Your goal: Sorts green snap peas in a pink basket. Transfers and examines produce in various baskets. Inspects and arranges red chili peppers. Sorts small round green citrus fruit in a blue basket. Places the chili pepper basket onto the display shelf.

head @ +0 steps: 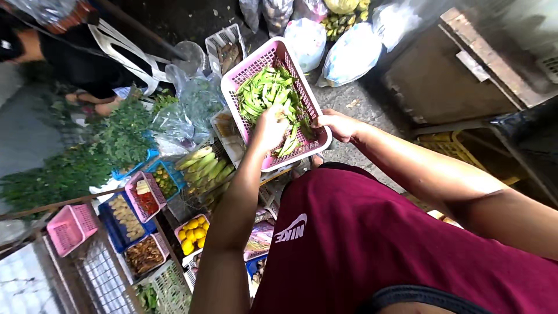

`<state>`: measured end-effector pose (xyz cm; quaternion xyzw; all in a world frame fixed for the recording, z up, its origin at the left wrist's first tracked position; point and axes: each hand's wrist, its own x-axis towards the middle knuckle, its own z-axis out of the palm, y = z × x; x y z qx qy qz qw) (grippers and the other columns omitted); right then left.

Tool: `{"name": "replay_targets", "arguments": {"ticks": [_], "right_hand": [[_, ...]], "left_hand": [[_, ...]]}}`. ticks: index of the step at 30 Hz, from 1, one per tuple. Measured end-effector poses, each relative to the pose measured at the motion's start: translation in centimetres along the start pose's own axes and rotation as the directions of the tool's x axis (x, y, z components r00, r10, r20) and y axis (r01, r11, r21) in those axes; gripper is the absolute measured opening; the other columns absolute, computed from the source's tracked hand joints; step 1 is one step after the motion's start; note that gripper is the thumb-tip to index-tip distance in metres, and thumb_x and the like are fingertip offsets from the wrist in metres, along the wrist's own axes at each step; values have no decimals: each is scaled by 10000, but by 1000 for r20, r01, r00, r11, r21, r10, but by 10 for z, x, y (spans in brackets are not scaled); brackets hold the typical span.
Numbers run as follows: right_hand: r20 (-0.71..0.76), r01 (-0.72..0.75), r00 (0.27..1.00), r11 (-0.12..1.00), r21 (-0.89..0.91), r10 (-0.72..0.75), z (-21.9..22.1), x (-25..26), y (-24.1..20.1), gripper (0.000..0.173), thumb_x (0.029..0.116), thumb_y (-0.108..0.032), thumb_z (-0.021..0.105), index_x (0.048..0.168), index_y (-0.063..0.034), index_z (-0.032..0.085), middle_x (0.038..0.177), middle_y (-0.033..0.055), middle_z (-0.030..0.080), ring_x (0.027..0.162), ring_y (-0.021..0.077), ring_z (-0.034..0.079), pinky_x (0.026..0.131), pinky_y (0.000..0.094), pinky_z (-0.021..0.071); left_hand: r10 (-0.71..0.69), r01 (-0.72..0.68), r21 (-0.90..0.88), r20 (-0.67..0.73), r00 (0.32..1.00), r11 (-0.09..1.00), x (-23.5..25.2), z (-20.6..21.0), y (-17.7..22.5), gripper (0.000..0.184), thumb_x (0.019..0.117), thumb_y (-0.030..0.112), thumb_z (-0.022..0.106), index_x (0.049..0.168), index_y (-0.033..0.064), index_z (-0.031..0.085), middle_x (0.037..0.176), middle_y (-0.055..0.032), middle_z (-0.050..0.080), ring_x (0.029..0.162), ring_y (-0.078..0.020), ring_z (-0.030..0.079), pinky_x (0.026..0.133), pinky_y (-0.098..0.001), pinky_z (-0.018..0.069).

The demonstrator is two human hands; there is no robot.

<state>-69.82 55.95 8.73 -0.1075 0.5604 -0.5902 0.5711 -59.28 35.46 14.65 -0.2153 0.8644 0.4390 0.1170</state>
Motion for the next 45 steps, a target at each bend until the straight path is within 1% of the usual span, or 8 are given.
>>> {"name": "replay_targets", "arguments": {"ticks": [3, 6, 10, 12, 15, 19, 23, 45], "right_hand": [[25, 0, 1000, 1000, -14, 0, 2, 2, 2, 355, 819, -334, 646, 1068, -83, 681, 905, 55, 739, 812, 142, 723, 747, 362, 620], [17, -8, 1000, 1000, -6, 8, 4, 2, 1, 327, 818, -297, 636, 1046, -67, 675, 894, 70, 736, 803, 155, 724, 735, 372, 621], [25, -2, 1000, 1000, 5, 2, 2, 2, 4, 290, 835, -286, 620, 1027, -73, 665, 872, 56, 727, 780, 142, 716, 720, 361, 618], [17, 2, 1000, 1000, 5, -2, 1, 2, 6, 302, 843, -285, 617, 1048, -69, 668, 886, 60, 731, 792, 145, 718, 726, 361, 620], [-5, -3, 1000, 1000, -18, 3, 0, 3, 4, 308, 832, -300, 624, 1034, -73, 670, 879, 63, 732, 786, 151, 719, 721, 367, 618], [-20, -4, 1000, 999, -37, 3, -4, 5, 5, 337, 822, -320, 634, 1044, -70, 671, 894, 64, 736, 805, 155, 724, 743, 382, 622], [-49, -16, 999, 999, -43, 14, 0, 4, 4, 349, 814, -330, 639, 1033, -60, 671, 886, 75, 737, 805, 166, 730, 742, 382, 622], [-149, 23, 988, 999, -44, -29, 32, 11, 10, 327, 830, -262, 652, 1080, -52, 672, 918, 82, 728, 815, 166, 722, 746, 382, 620]], "left_hand": [[29, -76, 562, 93, 995, 824, 7, 20, 0, 354, 997, 178, 567, 1332, 211, 676, 1080, -124, 757, 999, -345, 732, 840, -600, 574], [81, -103, 576, 64, 995, 811, 9, 14, -2, 226, 1029, 232, 569, 1179, 166, 724, 1053, -105, 755, 1003, -325, 729, 855, -585, 572], [41, -64, -189, -120, 992, 980, -9, -21, -15, 145, 992, 136, 604, 1089, 47, 667, 994, -66, 684, 870, -151, 657, 785, -355, 565], [2, -51, -655, -75, 997, 754, -22, -30, -34, 171, 954, 110, 438, 1052, 99, 578, 824, -2, 609, 581, -79, 531, 487, -224, 445], [2, 23, -796, 30, 1000, 605, -37, -43, -43, 218, 935, 83, 366, 1029, 120, 559, 797, -17, 634, 539, -85, 548, 446, -202, 440], [-48, 57, -97, 93, 995, 994, -43, -47, -28, 194, 983, 90, 504, 1006, 48, 692, 768, -35, 617, 614, -131, 523, 567, -316, 445], [-353, 236, 713, 17, 935, 661, -42, -14, -6, 314, 950, 339, 664, 1071, 55, 724, 1056, -176, 732, 1025, -379, 707, 839, -624, 560], [-321, 285, 864, -153, 935, 416, 12, -3, -23, 390, 917, 23, 631, 1292, -55, 561, 1198, -243, 648, 1025, -402, 701, 797, -543, 595]]}}
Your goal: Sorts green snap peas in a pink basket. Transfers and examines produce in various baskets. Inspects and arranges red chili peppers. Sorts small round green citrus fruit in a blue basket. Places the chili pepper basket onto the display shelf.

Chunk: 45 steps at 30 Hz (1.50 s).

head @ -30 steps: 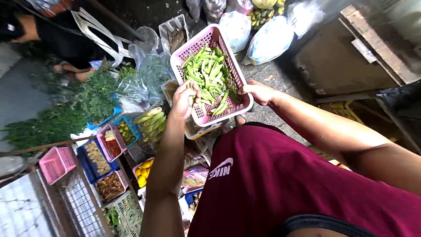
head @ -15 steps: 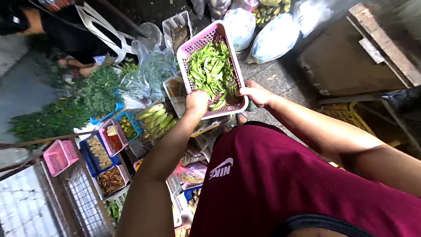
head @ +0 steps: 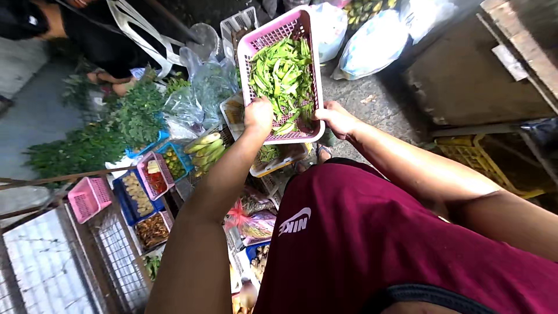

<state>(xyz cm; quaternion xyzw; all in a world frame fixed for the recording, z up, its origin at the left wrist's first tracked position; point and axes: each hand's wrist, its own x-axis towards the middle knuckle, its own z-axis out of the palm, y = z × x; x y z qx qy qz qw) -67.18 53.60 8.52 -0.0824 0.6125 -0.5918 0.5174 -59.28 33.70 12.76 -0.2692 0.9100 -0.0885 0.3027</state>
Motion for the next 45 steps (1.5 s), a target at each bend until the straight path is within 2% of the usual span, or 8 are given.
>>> {"name": "replay_targets", "arguments": {"ticks": [4, 16, 21, 26, 30, 35, 41, 45], "right_hand": [[-2, -3, 1000, 999, 45, 4, 1, 1, -1, 323, 860, -237, 632, 1113, -39, 653, 936, 94, 720, 821, 177, 720, 745, 389, 622], [44, 25, 999, 998, 51, -27, -10, 5, 1, 330, 835, -261, 636, 1080, -41, 657, 909, 90, 730, 812, 177, 725, 740, 389, 623], [7, 28, 1000, 996, 85, -29, -21, 1, 4, 322, 828, -255, 633, 1073, -47, 658, 906, 88, 734, 809, 175, 728, 738, 385, 625], [-22, 65, 998, 994, 87, -63, -25, -8, 4, 310, 839, -240, 609, 1086, -60, 658, 907, 68, 735, 811, 155, 725, 744, 370, 624], [-49, 98, 994, 993, 69, -95, -22, -17, 4, 282, 843, -221, 582, 1075, -75, 650, 887, 38, 735, 794, 133, 723, 735, 355, 627], [-90, 116, 990, 992, 57, -110, -1, -34, 9, 281, 866, -201, 560, 1108, -79, 633, 913, 35, 734, 814, 129, 725, 752, 355, 629], [-125, 151, 982, 986, 72, -141, 39, -46, 24, 327, 850, -238, 595, 1116, -56, 648, 916, 67, 739, 817, 159, 730, 756, 383, 629], [-175, 145, 976, 986, 76, -130, 62, -51, 41, 328, 850, -260, 611, 1090, -40, 650, 900, 83, 732, 807, 169, 724, 745, 393, 624]], "left_hand": [[14, -13, -32, 26, 1000, 999, -4, -13, -5, 253, 910, 4, 629, 1157, -49, 635, 1144, -238, 679, 1016, -416, 700, 772, -586, 586], [73, -78, -136, -38, 997, 988, -32, -22, -32, 201, 944, 127, 626, 1100, 16, 688, 1082, -192, 718, 1024, -399, 705, 803, -598, 576], [-104, 26, -523, -121, 987, 852, -84, -24, -76, 207, 904, 217, 707, 1002, 36, 689, 910, -194, 699, 896, -395, 693, 784, -631, 549], [-355, 123, -750, -157, 922, 650, -107, 40, -95, 198, 918, 232, 705, 1035, 75, 675, 879, -168, 697, 806, -373, 687, 686, -625, 533], [-203, -10, -718, -210, 956, 696, -96, 64, -100, 440, 951, 223, 744, 1355, 86, 639, 1323, -152, 668, 1217, -354, 642, 1045, -600, 500], [-11, -358, -593, -527, 850, 721, -82, 30, -78, 179, 960, 133, 668, 1093, 77, 774, 1114, -92, 732, 1112, -260, 671, 1009, -467, 533], [165, -236, -182, -338, 927, 954, -32, 20, -43, 341, 953, 360, 668, 1080, 53, 745, 1184, -146, 682, 1244, -368, 564, 1035, -587, 419], [201, -271, -158, -356, 912, 950, -19, 31, -50, 225, 953, 256, 640, 1035, 88, 765, 1150, -98, 705, 1209, -324, 591, 1021, -570, 425]]}}
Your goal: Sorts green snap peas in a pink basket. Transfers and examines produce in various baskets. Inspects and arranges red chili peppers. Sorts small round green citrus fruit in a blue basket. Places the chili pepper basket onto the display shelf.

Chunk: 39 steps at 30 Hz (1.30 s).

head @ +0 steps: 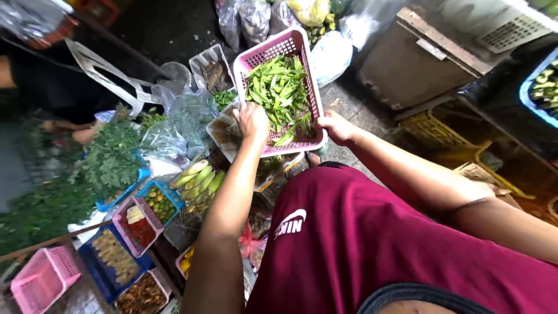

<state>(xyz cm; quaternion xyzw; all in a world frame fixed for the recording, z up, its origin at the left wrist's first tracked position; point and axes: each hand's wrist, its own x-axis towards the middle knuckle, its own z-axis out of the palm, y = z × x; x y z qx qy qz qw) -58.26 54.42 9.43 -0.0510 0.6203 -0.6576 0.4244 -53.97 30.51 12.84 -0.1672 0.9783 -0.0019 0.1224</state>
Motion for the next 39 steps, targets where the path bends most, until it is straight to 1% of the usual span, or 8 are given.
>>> {"name": "replay_targets", "arguments": {"ticks": [8, 12, 15, 22, 27, 32, 35, 39], "right_hand": [[-39, 15, 999, 991, 133, -10, 19, -22, 25, 341, 915, -320, 546, 1123, -63, 631, 898, 69, 742, 804, 167, 735, 738, 384, 633], [-81, 25, 997, 987, 159, -12, 23, -31, 35, 281, 907, -283, 537, 1077, -78, 629, 870, 51, 733, 785, 157, 728, 724, 377, 628], [-98, 25, 995, 992, 122, -13, 27, -40, 35, 228, 901, -247, 530, 1024, -83, 630, 829, 37, 718, 755, 136, 713, 710, 363, 619], [-61, 27, 998, 991, 130, -20, 41, -43, 40, 286, 875, -328, 600, 1056, -108, 631, 858, 21, 738, 777, 127, 728, 726, 348, 632], [-52, 17, 999, 996, 93, -12, 51, -43, 36, 244, 883, -265, 558, 1026, -87, 643, 842, 40, 732, 764, 138, 725, 719, 366, 629], [-37, 1, 999, 996, 85, 2, 56, -43, 37, 254, 865, -249, 570, 1032, -73, 647, 845, 45, 734, 761, 140, 724, 716, 365, 628], [-38, -2, 999, 997, 72, 4, 56, -47, 34, 263, 869, -265, 573, 1032, -73, 648, 848, 45, 732, 767, 141, 723, 720, 363, 626], [-31, 18, 999, 995, 99, -15, 51, -45, 39, 298, 868, -277, 572, 1062, -67, 657, 886, 58, 741, 797, 149, 728, 746, 375, 627]], "left_hand": [[90, -75, -230, 54, 994, 970, -79, -54, -45, 248, 924, 287, 686, 985, 54, 748, 1043, -129, 732, 1080, -331, 669, 1025, -588, 477], [-65, 57, -390, -8, 998, 919, -123, -56, -100, 186, 928, 246, 713, 967, 65, 716, 919, -143, 701, 882, -348, 675, 798, -623, 533], [-122, 141, -325, 77, 990, 935, -132, -43, -116, 231, 972, 247, 706, 1130, 85, 753, 1061, -144, 741, 1013, -363, 695, 927, -651, 515], [344, -231, -432, 202, 917, 872, -101, -12, -49, 326, 934, 319, 736, 1143, 69, 739, 1132, -127, 729, 1080, -301, 692, 966, -555, 546], [403, -297, -304, 392, 827, 905, -80, 11, -28, 283, 929, 392, 686, 998, 122, 734, 918, -130, 718, 931, -350, 700, 794, -619, 554], [391, -159, -665, 214, 895, 729, -62, -35, -42, 327, 1001, 381, 666, 1082, 75, 751, 983, -88, 739, 879, -214, 713, 848, -484, 592], [351, -188, -555, 204, 914, 811, -60, -40, -48, 333, 1003, 399, 650, 991, 86, 762, 944, -94, 738, 906, -252, 708, 862, -546, 564], [422, -395, -165, 506, 753, 904, -79, -7, -36, 170, 934, 170, 668, 1043, 75, 758, 1023, -174, 726, 1009, -392, 694, 857, -653, 554]]}}
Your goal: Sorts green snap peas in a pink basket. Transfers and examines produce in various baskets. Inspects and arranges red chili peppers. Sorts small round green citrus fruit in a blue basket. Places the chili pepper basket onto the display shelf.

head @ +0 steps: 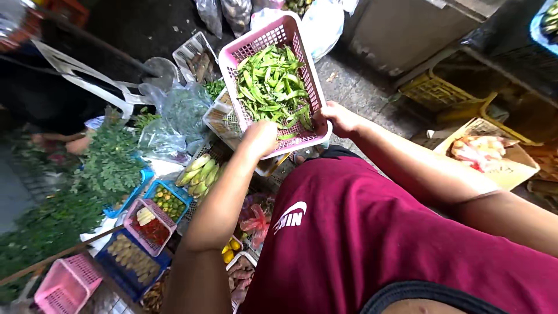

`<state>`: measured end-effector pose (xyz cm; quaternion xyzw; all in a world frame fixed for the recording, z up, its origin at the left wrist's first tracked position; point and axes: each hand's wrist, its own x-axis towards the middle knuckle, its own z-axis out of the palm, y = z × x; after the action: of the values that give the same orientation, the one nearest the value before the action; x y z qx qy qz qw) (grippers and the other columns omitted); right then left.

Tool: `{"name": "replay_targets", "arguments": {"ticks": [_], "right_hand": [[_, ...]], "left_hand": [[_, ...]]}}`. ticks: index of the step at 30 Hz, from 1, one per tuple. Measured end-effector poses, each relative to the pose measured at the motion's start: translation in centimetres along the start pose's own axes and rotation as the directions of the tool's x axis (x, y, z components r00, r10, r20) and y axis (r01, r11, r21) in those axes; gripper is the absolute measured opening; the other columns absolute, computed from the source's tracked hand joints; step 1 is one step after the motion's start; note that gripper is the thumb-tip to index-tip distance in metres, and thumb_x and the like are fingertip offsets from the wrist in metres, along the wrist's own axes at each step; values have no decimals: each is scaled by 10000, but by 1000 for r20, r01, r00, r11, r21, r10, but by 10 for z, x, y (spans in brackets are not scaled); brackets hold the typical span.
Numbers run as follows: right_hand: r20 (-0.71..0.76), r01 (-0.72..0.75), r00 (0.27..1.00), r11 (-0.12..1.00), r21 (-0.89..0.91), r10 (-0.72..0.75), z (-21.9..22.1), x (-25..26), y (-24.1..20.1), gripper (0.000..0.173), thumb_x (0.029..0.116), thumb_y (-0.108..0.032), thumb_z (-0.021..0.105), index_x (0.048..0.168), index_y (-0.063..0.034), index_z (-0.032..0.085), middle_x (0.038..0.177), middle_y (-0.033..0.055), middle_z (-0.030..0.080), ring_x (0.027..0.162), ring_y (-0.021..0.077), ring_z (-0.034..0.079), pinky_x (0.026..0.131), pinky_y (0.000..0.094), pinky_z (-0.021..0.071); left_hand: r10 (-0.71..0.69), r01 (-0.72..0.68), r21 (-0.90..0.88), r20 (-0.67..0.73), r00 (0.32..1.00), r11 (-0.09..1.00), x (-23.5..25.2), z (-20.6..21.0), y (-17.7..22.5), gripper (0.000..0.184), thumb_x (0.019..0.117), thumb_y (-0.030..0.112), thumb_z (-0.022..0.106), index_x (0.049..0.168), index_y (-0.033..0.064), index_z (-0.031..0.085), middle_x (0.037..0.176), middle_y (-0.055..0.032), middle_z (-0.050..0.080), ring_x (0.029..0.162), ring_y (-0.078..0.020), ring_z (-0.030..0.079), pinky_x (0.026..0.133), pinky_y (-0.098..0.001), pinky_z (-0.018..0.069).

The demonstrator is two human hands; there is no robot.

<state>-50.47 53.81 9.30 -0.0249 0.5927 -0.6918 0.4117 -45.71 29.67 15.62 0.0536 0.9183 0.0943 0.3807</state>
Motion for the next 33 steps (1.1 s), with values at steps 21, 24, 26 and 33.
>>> {"name": "replay_targets", "arguments": {"ticks": [21, 24, 26, 33], "right_hand": [[100, -39, 994, 998, -56, 45, -61, 17, -25, 279, 857, -281, 591, 1021, -71, 670, 847, 48, 733, 761, 140, 718, 714, 365, 621], [113, -39, 993, 998, -50, 44, -78, 25, -36, 274, 853, -279, 600, 1025, -76, 666, 848, 47, 735, 759, 139, 720, 710, 362, 622], [124, -41, 991, 998, -56, 48, -89, 30, -44, 273, 855, -269, 589, 1031, -76, 668, 857, 46, 736, 766, 135, 720, 719, 361, 621], [176, -48, 983, 998, -49, 56, -114, 50, -68, 276, 829, -284, 626, 1024, -92, 660, 857, 39, 739, 770, 138, 728, 719, 364, 628]], "left_hand": [[86, -150, -149, -367, 926, 977, 16, 2, 21, 108, 941, 139, 647, 962, 68, 724, 989, -94, 723, 983, -277, 697, 894, -530, 564], [-167, -134, -419, -607, 777, 898, -30, -11, 13, 119, 950, 101, 664, 1052, 74, 719, 1010, -74, 720, 851, -180, 705, 781, -426, 616], [-373, -5, -531, -602, 706, 848, -48, -5, 1, 123, 961, 156, 700, 1065, 97, 731, 985, -47, 731, 812, -143, 701, 753, -391, 612], [-409, -77, -549, -702, 583, 833, -9, -28, 29, 285, 952, 169, 714, 1202, 32, 714, 1169, -131, 709, 1002, -209, 711, 880, -389, 607]]}}
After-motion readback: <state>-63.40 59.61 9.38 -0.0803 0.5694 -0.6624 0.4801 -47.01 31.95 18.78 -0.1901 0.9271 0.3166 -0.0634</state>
